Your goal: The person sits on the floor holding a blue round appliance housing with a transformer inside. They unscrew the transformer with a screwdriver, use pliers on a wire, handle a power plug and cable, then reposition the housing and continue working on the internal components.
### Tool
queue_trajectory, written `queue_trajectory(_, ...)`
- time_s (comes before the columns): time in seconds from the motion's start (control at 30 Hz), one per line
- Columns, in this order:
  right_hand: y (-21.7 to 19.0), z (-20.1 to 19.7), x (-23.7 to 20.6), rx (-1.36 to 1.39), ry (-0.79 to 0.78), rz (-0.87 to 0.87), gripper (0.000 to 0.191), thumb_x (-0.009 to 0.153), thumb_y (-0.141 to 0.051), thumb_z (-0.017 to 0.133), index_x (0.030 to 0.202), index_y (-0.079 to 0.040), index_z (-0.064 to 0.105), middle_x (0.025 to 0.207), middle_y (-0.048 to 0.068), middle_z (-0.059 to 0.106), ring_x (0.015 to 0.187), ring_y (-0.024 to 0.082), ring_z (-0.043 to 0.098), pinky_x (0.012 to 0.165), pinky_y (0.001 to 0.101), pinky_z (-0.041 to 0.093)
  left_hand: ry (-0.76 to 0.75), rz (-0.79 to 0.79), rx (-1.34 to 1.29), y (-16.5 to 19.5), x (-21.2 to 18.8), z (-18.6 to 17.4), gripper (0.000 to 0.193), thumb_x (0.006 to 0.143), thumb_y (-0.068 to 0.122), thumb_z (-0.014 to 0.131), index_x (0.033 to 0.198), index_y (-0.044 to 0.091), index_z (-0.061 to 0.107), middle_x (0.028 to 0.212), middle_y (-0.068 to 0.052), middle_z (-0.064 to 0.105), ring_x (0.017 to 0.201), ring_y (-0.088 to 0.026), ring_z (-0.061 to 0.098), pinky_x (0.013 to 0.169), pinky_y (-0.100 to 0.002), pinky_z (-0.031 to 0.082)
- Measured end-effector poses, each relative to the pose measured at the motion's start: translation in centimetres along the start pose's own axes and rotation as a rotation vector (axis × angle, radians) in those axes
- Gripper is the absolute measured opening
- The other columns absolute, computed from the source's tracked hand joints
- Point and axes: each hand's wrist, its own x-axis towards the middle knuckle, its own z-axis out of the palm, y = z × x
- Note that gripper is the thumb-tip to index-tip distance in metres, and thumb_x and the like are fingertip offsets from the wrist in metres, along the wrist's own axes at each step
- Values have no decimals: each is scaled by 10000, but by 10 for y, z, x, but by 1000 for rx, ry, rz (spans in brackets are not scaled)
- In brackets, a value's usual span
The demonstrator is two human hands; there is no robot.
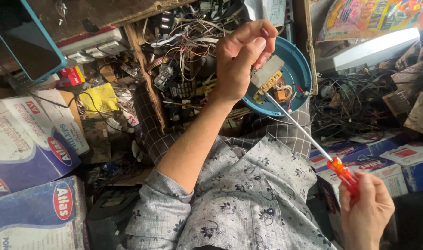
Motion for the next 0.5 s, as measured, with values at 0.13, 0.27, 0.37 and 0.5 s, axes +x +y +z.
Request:
queue_trajectory(0.13,1,-5,-6,-194,65,-49,174,1028,28,671,1177,-38,609,1025,82,684,880,111,670,793,203,564,5,-4,-9,0,0,0,209,1055,123,533,1112,8,698,848,-41,634,655,-72,489,606,-229,409)
queue_trajectory(0.27,-11,-2,-6,-826,-72,-527,252,936,-66,816,1080,21,628,1063,160,671,951,170,664,820,245,565,-3,-2,-9,-1,1,1,210,1047,125,534,1116,17,699,839,-38,635,639,-71,497,591,-227,410)
queue_trajectory(0.37,-22,5,-1,-1112,-177,-743,339,888,-86,864,1153,28,686,1061,175,699,930,178,700,787,255,587,0,-19,-19,-1,1,1,216,1052,124,529,1132,18,699,842,-37,637,654,-71,492,602,-229,411)
queue_trajectory(0.5,-31,12,6,-1169,-158,-253,222,962,-51,783,1179,-8,759,894,143,767,754,181,701,661,290,557,-8,19,18,-2,2,3,215,1046,136,533,1109,29,708,821,-31,647,629,-66,499,573,-222,416)
